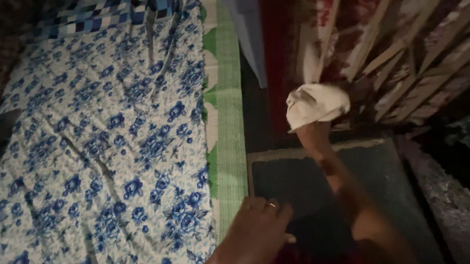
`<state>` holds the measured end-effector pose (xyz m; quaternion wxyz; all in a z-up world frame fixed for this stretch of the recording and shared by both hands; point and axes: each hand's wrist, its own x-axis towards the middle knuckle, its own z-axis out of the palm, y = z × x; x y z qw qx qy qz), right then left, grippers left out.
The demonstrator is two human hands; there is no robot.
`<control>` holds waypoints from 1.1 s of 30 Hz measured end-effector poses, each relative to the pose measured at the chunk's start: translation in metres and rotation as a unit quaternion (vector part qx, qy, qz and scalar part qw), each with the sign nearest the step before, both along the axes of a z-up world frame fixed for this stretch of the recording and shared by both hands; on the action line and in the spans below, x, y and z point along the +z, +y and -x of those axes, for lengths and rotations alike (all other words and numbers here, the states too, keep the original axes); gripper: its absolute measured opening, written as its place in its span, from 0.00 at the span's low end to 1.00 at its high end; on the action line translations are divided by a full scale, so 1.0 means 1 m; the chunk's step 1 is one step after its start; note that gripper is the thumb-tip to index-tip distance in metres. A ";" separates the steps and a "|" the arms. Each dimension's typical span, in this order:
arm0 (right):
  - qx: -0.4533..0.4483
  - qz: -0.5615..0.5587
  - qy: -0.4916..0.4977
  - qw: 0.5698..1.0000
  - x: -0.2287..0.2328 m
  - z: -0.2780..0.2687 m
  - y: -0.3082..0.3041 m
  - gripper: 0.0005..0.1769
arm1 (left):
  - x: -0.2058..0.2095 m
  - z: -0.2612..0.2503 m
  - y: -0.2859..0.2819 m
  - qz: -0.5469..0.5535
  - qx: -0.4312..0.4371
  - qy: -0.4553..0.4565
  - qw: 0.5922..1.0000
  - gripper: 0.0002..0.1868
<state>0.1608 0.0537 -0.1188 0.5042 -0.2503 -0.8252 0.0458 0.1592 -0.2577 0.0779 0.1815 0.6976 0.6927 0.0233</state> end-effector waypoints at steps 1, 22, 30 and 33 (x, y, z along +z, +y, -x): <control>0.000 0.017 -0.015 1.000 -0.013 0.003 -0.002 0.15 | -0.001 0.000 -0.002 -0.012 -0.004 0.000 1.000 0.31; -0.056 0.047 -0.047 0.996 -0.044 0.013 0.016 0.21 | 0.002 0.013 0.007 0.058 -0.012 -0.016 0.998 0.32; -0.027 0.232 -0.320 0.918 -0.144 0.003 0.021 0.18 | -0.006 0.018 0.007 0.077 0.005 -0.046 0.996 0.30; -0.023 0.215 -0.376 0.901 -0.176 -0.002 0.026 0.15 | -0.007 0.018 0.004 0.074 -0.008 -0.039 0.996 0.30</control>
